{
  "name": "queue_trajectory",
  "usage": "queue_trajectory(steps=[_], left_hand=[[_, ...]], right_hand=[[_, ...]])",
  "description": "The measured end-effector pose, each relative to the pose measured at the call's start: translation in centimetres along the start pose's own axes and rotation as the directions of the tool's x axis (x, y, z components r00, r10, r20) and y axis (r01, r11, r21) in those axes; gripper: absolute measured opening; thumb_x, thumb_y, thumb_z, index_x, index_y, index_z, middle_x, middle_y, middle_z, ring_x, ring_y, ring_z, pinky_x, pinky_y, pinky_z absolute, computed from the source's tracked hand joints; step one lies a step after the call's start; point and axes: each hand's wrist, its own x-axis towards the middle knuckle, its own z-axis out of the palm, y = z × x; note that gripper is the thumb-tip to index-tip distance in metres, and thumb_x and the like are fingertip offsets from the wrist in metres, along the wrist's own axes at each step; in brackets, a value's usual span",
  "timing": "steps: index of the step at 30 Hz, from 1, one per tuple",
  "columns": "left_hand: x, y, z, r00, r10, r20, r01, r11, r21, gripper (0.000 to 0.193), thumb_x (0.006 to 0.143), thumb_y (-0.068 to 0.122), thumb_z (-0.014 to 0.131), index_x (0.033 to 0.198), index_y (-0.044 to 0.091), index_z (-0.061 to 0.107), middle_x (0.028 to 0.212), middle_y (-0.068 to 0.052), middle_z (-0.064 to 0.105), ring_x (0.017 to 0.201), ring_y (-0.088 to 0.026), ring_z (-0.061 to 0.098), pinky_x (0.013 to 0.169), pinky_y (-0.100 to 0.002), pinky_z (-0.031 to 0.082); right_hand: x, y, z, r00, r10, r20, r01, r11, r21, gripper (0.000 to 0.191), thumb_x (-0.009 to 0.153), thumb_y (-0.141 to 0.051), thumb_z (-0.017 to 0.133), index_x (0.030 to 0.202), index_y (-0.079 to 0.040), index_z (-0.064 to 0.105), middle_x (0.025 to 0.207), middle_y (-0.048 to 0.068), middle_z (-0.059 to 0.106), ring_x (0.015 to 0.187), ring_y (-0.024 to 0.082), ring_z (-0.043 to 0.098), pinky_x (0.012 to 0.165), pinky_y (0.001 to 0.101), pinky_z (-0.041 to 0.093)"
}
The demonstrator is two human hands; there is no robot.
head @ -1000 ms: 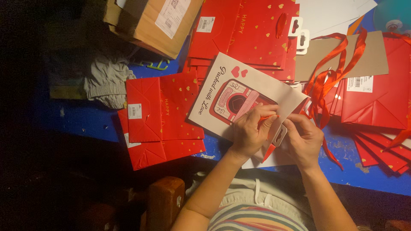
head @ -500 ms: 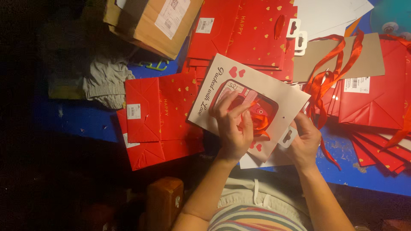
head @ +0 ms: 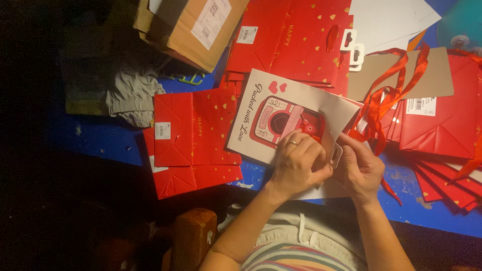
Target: The person threads red ribbons through the handle holes of red Valentine's Day gift bags and ties them into bows. They handle multiple bags one at a time, repeating the same threading and tying steps for each bag.
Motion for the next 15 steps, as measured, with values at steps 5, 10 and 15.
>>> queue_trajectory(steps=[5,10,15], left_hand=[[-0.4,-1.3,0.7,0.992,-0.082,-0.095,0.065,0.982,-0.177,0.023,0.084,0.019,0.079,0.083,0.011,0.058,0.080,-0.004,0.057,0.088,-0.027,0.060,0.110,-0.046,0.048],[-0.8,-1.5,1.3,0.985,-0.093,-0.144,0.054,0.965,-0.257,0.025,0.083,0.019,0.082,0.083,0.009,0.059,0.083,-0.004,0.062,0.087,-0.025,0.064,0.112,-0.048,0.047],[-1.1,-1.5,1.2,0.983,-0.121,-0.140,0.068,0.940,-0.333,0.024,0.085,0.018,0.084,0.085,0.010,0.061,0.086,-0.002,0.065,0.092,-0.024,0.067,0.111,-0.045,0.051]], right_hand=[[-0.2,-1.5,-0.9,0.950,-0.195,0.245,0.245,0.949,-0.197,0.033,0.093,0.000,0.062,0.126,0.000,0.067,0.116,0.011,0.072,0.103,0.019,0.068,0.092,0.0306,0.052],[-0.4,-1.9,-0.6,0.953,-0.181,0.241,0.222,0.962,-0.156,0.035,0.083,0.001,0.071,0.117,-0.002,0.067,0.107,0.012,0.071,0.098,0.023,0.067,0.091,0.0329,0.051],[-0.5,-0.7,0.5,0.968,-0.200,0.152,0.225,0.958,-0.177,0.025,0.084,0.002,0.071,0.108,-0.003,0.068,0.103,0.009,0.070,0.095,0.021,0.066,0.089,0.0318,0.051]])
